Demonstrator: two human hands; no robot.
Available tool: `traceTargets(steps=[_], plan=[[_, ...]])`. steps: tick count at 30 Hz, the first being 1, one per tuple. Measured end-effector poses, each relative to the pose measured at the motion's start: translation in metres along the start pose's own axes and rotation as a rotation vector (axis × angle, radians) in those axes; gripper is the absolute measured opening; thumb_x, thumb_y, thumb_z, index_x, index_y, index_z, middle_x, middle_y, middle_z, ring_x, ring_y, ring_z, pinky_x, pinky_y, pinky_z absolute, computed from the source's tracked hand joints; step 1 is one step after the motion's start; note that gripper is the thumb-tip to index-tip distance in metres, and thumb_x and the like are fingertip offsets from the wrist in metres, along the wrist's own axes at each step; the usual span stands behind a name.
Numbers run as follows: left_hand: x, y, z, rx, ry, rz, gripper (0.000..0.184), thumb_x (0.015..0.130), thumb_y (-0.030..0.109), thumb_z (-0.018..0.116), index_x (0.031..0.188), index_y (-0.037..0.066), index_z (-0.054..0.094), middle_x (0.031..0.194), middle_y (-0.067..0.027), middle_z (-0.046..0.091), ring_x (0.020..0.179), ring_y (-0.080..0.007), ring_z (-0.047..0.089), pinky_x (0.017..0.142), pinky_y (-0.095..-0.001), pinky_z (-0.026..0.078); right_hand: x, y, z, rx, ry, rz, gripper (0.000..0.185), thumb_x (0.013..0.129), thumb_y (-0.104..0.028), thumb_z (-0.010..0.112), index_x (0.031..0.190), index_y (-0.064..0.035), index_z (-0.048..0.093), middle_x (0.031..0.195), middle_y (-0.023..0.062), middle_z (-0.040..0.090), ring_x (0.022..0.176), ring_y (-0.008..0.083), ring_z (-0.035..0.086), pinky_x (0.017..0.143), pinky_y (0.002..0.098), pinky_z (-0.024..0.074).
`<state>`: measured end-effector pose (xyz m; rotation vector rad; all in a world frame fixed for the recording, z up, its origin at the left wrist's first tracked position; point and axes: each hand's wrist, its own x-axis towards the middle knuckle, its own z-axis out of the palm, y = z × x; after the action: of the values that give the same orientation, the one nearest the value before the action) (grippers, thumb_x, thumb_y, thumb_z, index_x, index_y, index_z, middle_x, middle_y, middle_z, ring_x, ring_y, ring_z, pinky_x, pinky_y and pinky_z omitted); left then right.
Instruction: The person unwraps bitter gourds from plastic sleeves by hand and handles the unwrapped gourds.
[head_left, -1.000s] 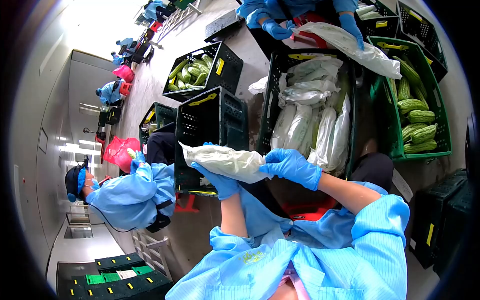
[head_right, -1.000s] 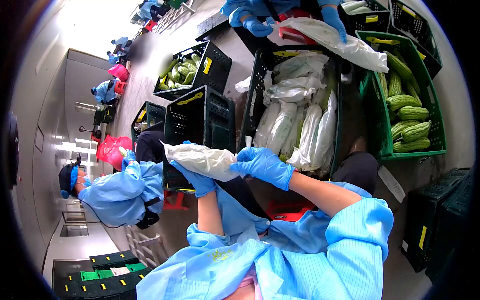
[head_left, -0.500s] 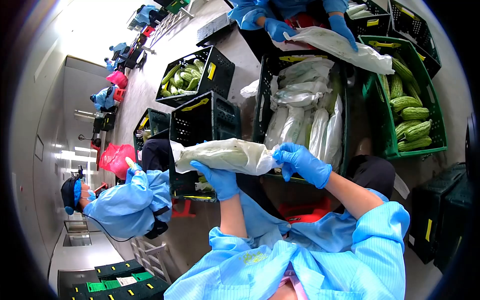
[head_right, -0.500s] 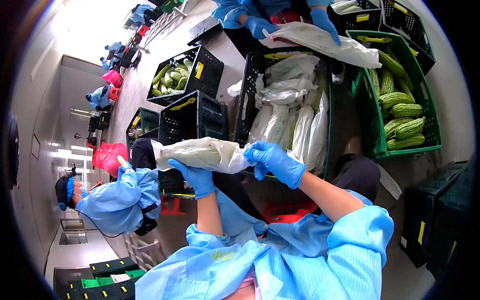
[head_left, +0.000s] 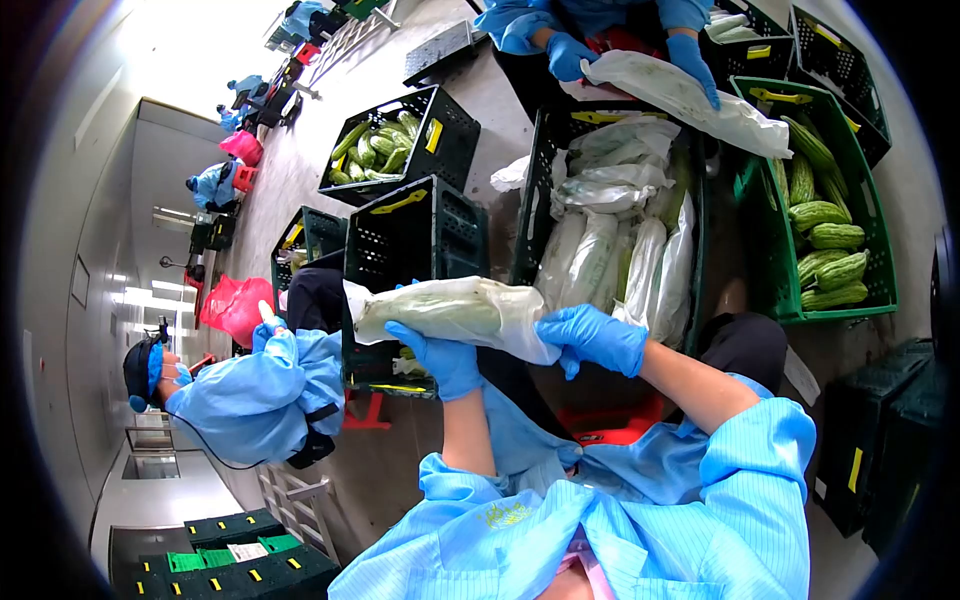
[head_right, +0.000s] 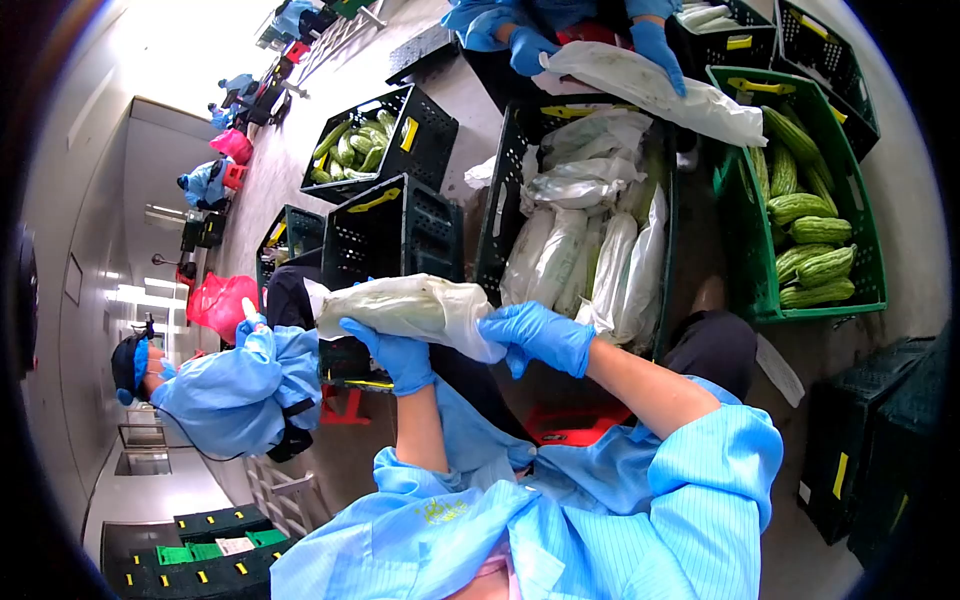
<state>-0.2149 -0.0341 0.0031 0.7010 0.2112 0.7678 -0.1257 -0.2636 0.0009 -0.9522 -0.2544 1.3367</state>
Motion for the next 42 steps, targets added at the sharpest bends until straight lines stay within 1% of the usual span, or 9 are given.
traceTargets(steps=[7,11,15,20,23,29,37,38,42], plan=[[-0.001,0.001,-0.003,-0.049,-0.014,-0.007,0.072,0.093,0.066,0.041,0.147,0.017,0.035,0.148,-0.0073,0.039,0.136,-0.0290,0.038,0.116,-0.0496,0.026,0.005,-0.016,-0.008,-0.263,0.217,-0.183,0.038,0.096,-0.022,0.060,0.131,-0.0083,0.060,0.077,0.0033,0.063,0.052,0.0117,0.057,0.048,0.0240,0.0498],[-0.003,0.001,0.001,-0.005,-0.055,-0.028,0.070,0.095,0.060,0.044,0.149,0.018,0.028,0.146,-0.0065,0.039,0.134,-0.0265,0.039,0.115,-0.0482,0.028,0.002,-0.032,-0.004,-0.532,0.155,0.033,0.052,0.086,-0.028,0.072,0.134,-0.0141,0.058,0.084,0.0036,0.067,0.056,0.0100,0.057,0.052,0.0252,0.0504],[-0.010,-0.002,0.022,0.112,-0.081,-0.012,0.072,0.095,0.060,0.046,0.150,0.019,0.026,0.146,-0.0082,0.039,0.133,-0.0276,0.040,0.114,-0.0488,0.029,0.023,0.004,-0.018,-0.794,0.344,-0.359,0.060,0.082,-0.035,0.077,0.133,-0.0083,0.058,0.095,0.0059,0.070,0.071,0.0115,0.064,0.058,0.0264,0.0527],[-0.004,0.000,0.010,0.084,-0.061,-0.008,0.072,0.096,0.061,0.043,0.150,0.018,0.027,0.148,-0.0089,0.037,0.134,-0.0280,0.038,0.115,-0.0490,0.028,0.008,-0.018,-0.024,-0.207,0.003,-0.019,0.053,0.098,-0.025,0.056,0.145,-0.0058,0.042,0.086,0.0083,0.066,0.059,0.0146,0.064,0.058,0.0270,0.0554],[0.001,0.001,0.001,0.032,-0.021,-0.004,0.072,0.096,0.063,0.038,0.149,0.016,0.029,0.151,-0.0091,0.035,0.137,-0.0283,0.035,0.117,-0.0490,0.023,0.002,-0.020,-0.023,0.006,-0.047,-0.026,0.052,0.097,-0.019,0.056,0.146,-0.0085,0.042,0.083,0.0065,0.065,0.057,0.0151,0.064,0.054,0.0257,0.0536],[-0.001,0.000,0.003,-0.012,-0.044,-0.047,0.072,0.096,0.063,0.038,0.150,0.016,0.028,0.153,-0.0079,0.033,0.140,-0.0276,0.032,0.118,-0.0479,0.022,0.001,-0.015,-0.009,-0.335,0.132,-0.087,0.053,0.089,-0.012,0.058,0.140,-0.0078,0.050,0.086,0.0055,0.066,0.056,0.0108,0.059,0.049,0.0244,0.0516],[-0.004,0.002,0.016,0.010,-0.074,-0.021,0.070,0.098,0.060,0.038,0.151,0.017,0.027,0.153,-0.0079,0.033,0.140,-0.0268,0.032,0.118,-0.0476,0.021,0.011,-0.014,-0.013,-0.410,0.263,-0.056,0.048,0.084,-0.017,0.064,0.132,-0.0104,0.060,0.086,0.0069,0.068,0.061,0.0102,0.060,0.050,0.0251,0.0518],[-0.003,0.002,0.014,0.022,-0.070,-0.010,0.071,0.097,0.061,0.041,0.151,0.018,0.024,0.149,-0.0095,0.036,0.135,-0.0272,0.039,0.114,-0.0488,0.029,0.011,-0.013,-0.013,-0.414,0.263,-0.072,0.048,0.084,-0.017,0.066,0.131,-0.0102,0.060,0.087,0.0071,0.069,0.063,0.0110,0.062,0.053,0.0258,0.0528],[-0.001,0.001,0.006,-0.043,-0.045,-0.030,0.071,0.096,0.061,0.040,0.151,0.018,0.025,0.148,-0.0093,0.037,0.134,-0.0275,0.039,0.114,-0.0485,0.029,0.007,-0.007,-0.002,-0.570,0.269,-0.268,0.051,0.081,-0.025,0.075,0.129,-0.0105,0.062,0.096,0.0078,0.072,0.079,0.0146,0.068,0.071,0.0288,0.0555]])
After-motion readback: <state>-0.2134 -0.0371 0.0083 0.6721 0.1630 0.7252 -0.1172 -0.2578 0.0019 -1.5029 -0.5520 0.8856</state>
